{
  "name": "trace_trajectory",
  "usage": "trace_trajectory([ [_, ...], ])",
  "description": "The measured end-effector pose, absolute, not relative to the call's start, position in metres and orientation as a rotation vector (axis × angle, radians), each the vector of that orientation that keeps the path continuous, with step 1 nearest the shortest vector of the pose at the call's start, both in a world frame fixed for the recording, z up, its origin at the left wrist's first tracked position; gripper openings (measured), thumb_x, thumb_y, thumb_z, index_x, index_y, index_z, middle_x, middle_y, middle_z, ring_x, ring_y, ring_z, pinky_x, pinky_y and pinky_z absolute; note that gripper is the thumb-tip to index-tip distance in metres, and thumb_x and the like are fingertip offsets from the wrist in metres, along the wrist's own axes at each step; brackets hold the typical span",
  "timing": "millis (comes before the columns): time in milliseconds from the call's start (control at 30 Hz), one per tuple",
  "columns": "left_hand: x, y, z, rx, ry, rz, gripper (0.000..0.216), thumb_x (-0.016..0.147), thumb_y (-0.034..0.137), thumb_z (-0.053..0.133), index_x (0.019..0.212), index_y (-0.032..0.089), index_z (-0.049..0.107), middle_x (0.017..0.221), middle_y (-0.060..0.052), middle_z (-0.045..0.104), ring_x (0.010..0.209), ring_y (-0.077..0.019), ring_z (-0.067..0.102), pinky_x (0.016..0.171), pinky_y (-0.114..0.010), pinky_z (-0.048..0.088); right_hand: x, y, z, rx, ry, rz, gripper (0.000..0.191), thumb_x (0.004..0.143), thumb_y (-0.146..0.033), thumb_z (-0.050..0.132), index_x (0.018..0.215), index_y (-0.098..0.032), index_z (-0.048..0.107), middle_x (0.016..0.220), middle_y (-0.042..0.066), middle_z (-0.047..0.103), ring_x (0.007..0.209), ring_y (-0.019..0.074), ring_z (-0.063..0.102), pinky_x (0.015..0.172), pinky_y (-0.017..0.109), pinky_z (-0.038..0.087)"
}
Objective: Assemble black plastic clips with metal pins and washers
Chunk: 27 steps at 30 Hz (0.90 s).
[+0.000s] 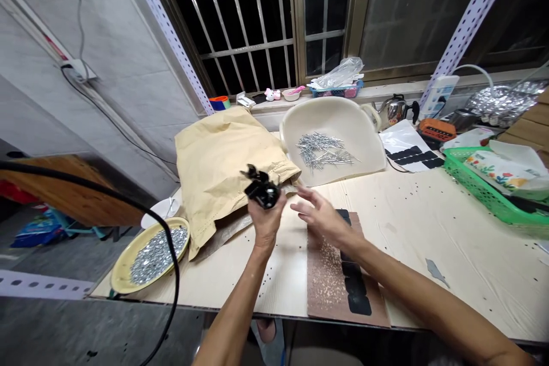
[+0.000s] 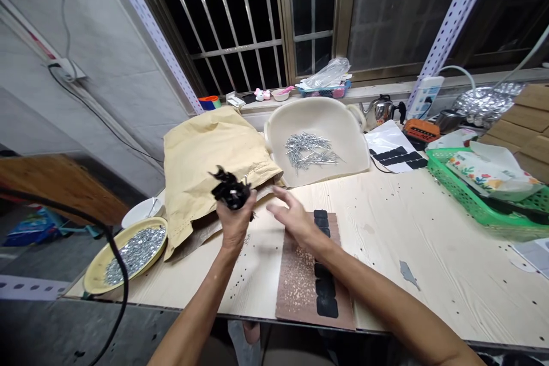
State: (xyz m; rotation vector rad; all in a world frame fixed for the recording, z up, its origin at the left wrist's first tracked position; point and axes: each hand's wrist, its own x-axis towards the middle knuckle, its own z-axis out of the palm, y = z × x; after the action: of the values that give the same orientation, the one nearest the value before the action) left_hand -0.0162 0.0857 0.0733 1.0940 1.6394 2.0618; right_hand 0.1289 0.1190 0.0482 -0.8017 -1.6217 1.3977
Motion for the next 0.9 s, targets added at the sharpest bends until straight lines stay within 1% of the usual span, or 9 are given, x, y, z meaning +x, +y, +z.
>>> trace_trajectory([
  [100,-0.025,0.082,0.077,1.071,1.691,2.094,0.032,0.064,0.03,0.072,0.09,0.014,0.062,0.085,-0.006,0.069,0.076,-0.0189,0.066,0.075,-0.034,0.053,0.144,0.13,0.048,-0.916,-1.364,1.291,0.051,0.083,-0.048,0.055,0.125,-0.021,0.047,0.127,0.012,0.051,0.105,0.0213,0.059,0.089,0.039,0.049],
  [233,-0.025,0.071,0.074,1.14,1.701,1.98,0.03,0.061,0.029,0.074,0.084,0.014,0.063,0.08,-0.005,0.069,0.072,-0.0185,0.066,0.071,-0.032,0.053,0.159,0.13,0.049,-0.963,-1.461,1.076,0.045,0.081,-0.044,0.059,0.118,-0.021,0.048,0.12,0.01,0.055,0.09,0.0177,0.062,0.084,0.038,0.05],
  [400,-0.021,0.066,0.068,1.202,1.692,1.816,0.031,0.061,0.028,0.073,0.086,0.014,0.063,0.075,-0.004,0.068,0.067,-0.0173,0.065,0.064,-0.028,0.051,0.169,0.116,0.044,-0.998,-1.64,0.866,0.031,0.084,-0.037,0.055,0.111,-0.022,0.053,0.113,0.007,0.057,0.084,0.0162,0.061,0.076,0.033,0.05],
  [500,-0.024,0.065,0.066,1.22,1.708,1.812,0.033,0.06,0.028,0.074,0.087,0.014,0.062,0.075,-0.004,0.067,0.066,-0.0174,0.064,0.064,-0.029,0.051,0.179,0.114,0.034,-0.99,-1.666,0.816,0.023,0.086,-0.035,0.053,0.104,-0.022,0.057,0.109,0.006,0.056,0.079,0.0146,0.061,0.073,0.032,0.05],
  [567,-0.026,0.063,0.068,1.281,1.7,1.83,0.036,0.057,0.026,0.075,0.088,0.015,0.061,0.078,-0.004,0.067,0.068,-0.0178,0.064,0.067,-0.031,0.052,0.188,0.114,0.027,-0.985,-1.683,0.782,0.019,0.087,-0.033,0.052,0.101,-0.022,0.059,0.108,0.006,0.056,0.081,0.0151,0.06,0.073,0.032,0.051],
  [633,-0.027,0.064,0.074,1.302,1.654,1.888,0.038,0.056,0.026,0.076,0.089,0.016,0.06,0.083,-0.004,0.066,0.073,-0.0182,0.064,0.07,-0.032,0.052,0.197,0.113,0.02,-0.99,-1.702,0.751,0.018,0.087,-0.033,0.051,0.098,-0.022,0.06,0.107,0.006,0.055,0.088,0.0169,0.059,0.074,0.032,0.051],
  [700,-0.028,0.067,0.081,1.221,1.604,1.966,0.033,0.06,0.026,0.073,0.088,0.016,0.059,0.086,-0.005,0.066,0.075,-0.0177,0.064,0.07,-0.032,0.053,0.205,0.112,0.015,-1.009,-1.705,0.735,0.018,0.087,-0.033,0.051,0.096,-0.021,0.061,0.106,0.007,0.055,0.091,0.0179,0.059,0.074,0.032,0.051],
  [800,-0.029,0.077,0.084,1.096,1.632,1.953,0.022,0.065,0.028,0.069,0.079,0.015,0.06,0.074,-0.003,0.065,0.064,-0.0151,0.061,0.061,-0.028,0.051,0.211,0.113,0.01,-1.056,-1.678,0.726,0.019,0.087,-0.034,0.05,0.096,-0.021,0.061,0.105,0.007,0.056,0.083,0.0166,0.06,0.07,0.031,0.051],
  [900,-0.027,0.086,0.072,1.158,1.63,1.854,0.022,0.062,0.027,0.071,0.076,0.015,0.06,0.071,-0.001,0.064,0.062,-0.0142,0.059,0.061,-0.027,0.048,0.212,0.118,0.007,-1.097,-1.652,0.693,0.021,0.088,-0.035,0.049,0.097,-0.02,0.061,0.104,0.007,0.057,0.072,0.0142,0.06,0.067,0.032,0.05],
])
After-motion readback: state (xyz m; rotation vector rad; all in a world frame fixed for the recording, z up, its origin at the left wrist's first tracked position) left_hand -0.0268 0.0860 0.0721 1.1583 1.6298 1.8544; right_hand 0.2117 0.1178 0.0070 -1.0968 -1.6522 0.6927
